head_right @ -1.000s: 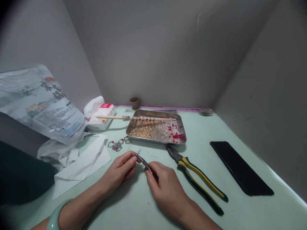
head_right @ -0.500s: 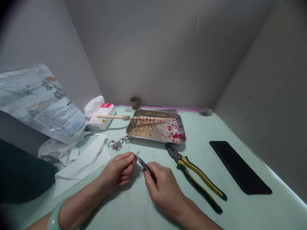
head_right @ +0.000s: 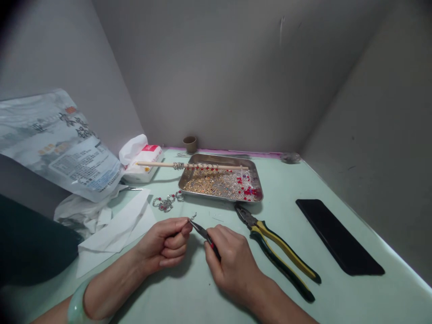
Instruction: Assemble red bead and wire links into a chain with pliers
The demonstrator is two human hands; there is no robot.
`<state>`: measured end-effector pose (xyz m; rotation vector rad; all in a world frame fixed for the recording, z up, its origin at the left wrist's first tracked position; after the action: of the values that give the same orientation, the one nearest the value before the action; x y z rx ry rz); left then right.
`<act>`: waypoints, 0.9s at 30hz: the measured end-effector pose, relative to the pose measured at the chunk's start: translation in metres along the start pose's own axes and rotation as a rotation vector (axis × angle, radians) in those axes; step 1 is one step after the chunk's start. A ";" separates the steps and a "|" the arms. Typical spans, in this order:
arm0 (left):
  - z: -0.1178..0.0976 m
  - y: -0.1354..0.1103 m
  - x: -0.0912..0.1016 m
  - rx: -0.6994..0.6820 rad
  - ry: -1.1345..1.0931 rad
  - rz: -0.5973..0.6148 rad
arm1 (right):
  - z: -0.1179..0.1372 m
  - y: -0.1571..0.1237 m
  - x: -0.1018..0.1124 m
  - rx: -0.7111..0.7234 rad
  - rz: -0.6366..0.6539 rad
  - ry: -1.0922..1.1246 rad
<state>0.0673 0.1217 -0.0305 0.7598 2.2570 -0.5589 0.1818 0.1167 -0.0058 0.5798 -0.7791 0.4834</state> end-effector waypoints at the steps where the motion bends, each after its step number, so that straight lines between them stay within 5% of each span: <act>1: 0.000 0.000 0.000 -0.001 0.017 -0.009 | -0.001 0.000 0.000 -0.005 -0.002 0.005; 8: -0.007 -0.001 0.008 -0.102 0.340 -0.245 | -0.006 0.003 0.000 -0.119 0.018 0.142; 14: -0.011 0.001 0.009 -0.170 0.557 -0.311 | -0.006 0.002 0.003 -0.171 0.031 0.196; 27: -0.008 -0.001 0.008 -0.103 0.337 -0.267 | -0.005 0.003 0.000 -0.212 0.063 0.262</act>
<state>0.0577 0.1284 -0.0308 0.5338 2.7016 -0.4580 0.1826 0.1224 -0.0077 0.2879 -0.5897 0.5153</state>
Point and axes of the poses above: each hand's wrist, its own y-axis towards the middle knuckle, its own x-axis out of the back of the hand, z = x × y, the point moved 7 cm from there along y, towards the middle knuckle, and after that the axes turned 3 degrees about z, right-handed, at the moved point
